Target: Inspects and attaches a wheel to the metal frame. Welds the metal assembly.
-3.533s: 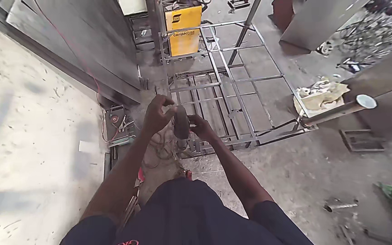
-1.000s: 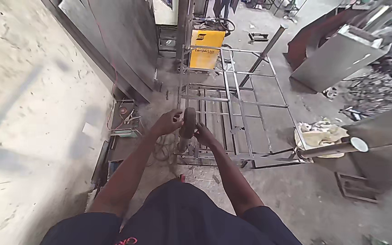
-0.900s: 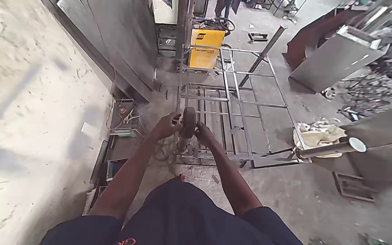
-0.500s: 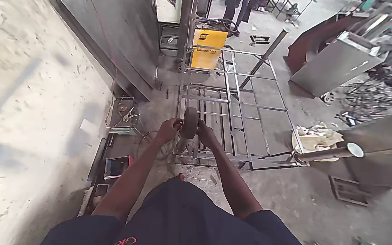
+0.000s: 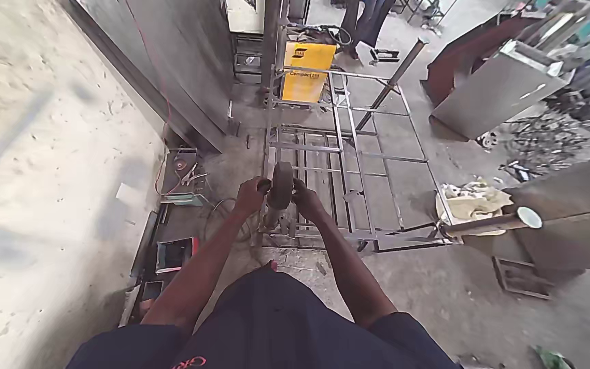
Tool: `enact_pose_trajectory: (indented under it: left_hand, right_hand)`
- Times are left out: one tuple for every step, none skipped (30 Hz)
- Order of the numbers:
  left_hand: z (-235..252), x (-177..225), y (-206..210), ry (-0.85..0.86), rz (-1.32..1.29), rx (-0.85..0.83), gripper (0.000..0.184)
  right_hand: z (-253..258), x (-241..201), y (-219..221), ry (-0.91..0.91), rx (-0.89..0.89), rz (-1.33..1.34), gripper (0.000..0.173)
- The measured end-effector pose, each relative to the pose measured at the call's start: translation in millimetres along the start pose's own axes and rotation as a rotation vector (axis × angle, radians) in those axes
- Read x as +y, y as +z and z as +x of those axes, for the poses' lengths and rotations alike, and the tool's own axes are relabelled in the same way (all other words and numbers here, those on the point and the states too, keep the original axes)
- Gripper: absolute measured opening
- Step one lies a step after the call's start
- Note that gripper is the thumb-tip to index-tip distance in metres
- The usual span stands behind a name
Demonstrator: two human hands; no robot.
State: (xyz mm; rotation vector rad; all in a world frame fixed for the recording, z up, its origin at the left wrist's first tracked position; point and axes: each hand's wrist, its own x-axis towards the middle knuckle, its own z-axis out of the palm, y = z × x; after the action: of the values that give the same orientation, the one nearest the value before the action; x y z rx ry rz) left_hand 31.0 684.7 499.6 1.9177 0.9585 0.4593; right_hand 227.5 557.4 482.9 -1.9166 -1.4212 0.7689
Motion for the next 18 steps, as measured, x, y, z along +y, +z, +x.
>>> enact_pose_trajectory:
  left_hand:
    - [1,-1,0,0.001,0.006,0.003,0.024]
    - [2,-2,0,0.003,0.01,0.004,0.024]
    - [2,-3,0,0.006,0.009,0.002,0.024]
    - [3,-3,0,0.01,0.009,0.0,0.024]
    - [3,-4,0,0.015,0.01,0.002,0.024]
    - [4,-4,0,0.019,0.01,0.004,0.024]
    - [4,-3,0,0.017,0.01,0.004,0.024]
    - [3,-2,0,0.008,0.01,0.003,0.024]
    - [3,0,-1,-0.002,0.008,0.0,0.024]
    - [2,1,-1,-0.009,0.009,-0.002,0.024]
    - [2,2,-1,-0.018,0.01,-0.003,0.024]
    - [2,3,-2,-0.027,0.01,-0.004,0.024]
    - [2,4,-2,-0.033,0.008,-0.005,0.024]
    - [2,5,-2,-0.036,0.002,-0.005,0.024]
    - [2,5,-2,-0.037,0.0,-0.005,0.023]
    - [2,5,-2,-0.039,0.0,-0.004,0.023]
    - [1,6,-3,-0.042,0.003,-0.006,0.023]
    - [1,7,-4,-0.042,0.013,-0.011,0.023]
  right_hand:
    - [0,0,0,0.003,-0.004,0.0,0.059]
    - [0,-1,-1,0.005,-0.007,-0.002,0.059]
    - [0,-1,0,0.006,-0.006,-0.004,0.058]
    - [-1,0,0,0.005,-0.001,-0.005,0.058]
    - [0,0,0,0.0,0.002,-0.007,0.058]
    - [0,1,0,-0.008,0.002,-0.003,0.058]
    - [0,1,0,-0.014,0.002,0.001,0.059]
    - [0,1,-1,-0.017,0.002,0.006,0.059]
    - [0,1,-1,-0.02,0.001,0.005,0.058]
    - [0,1,-2,-0.02,0.0,0.004,0.058]
    - [1,1,-2,-0.02,0.0,0.003,0.059]
    - [1,1,-2,-0.021,0.0,0.001,0.059]
    - [2,1,-2,-0.024,-0.001,0.003,0.059]
    - [2,2,-3,-0.027,-0.004,0.007,0.059]
    - [2,2,-3,-0.027,-0.006,0.011,0.059]
    - [2,3,-3,-0.03,-0.009,0.017,0.06]
    - [2,3,-3,-0.04,-0.011,0.028,0.06]
    - [2,4,-3,-0.06,-0.012,0.039,0.061]
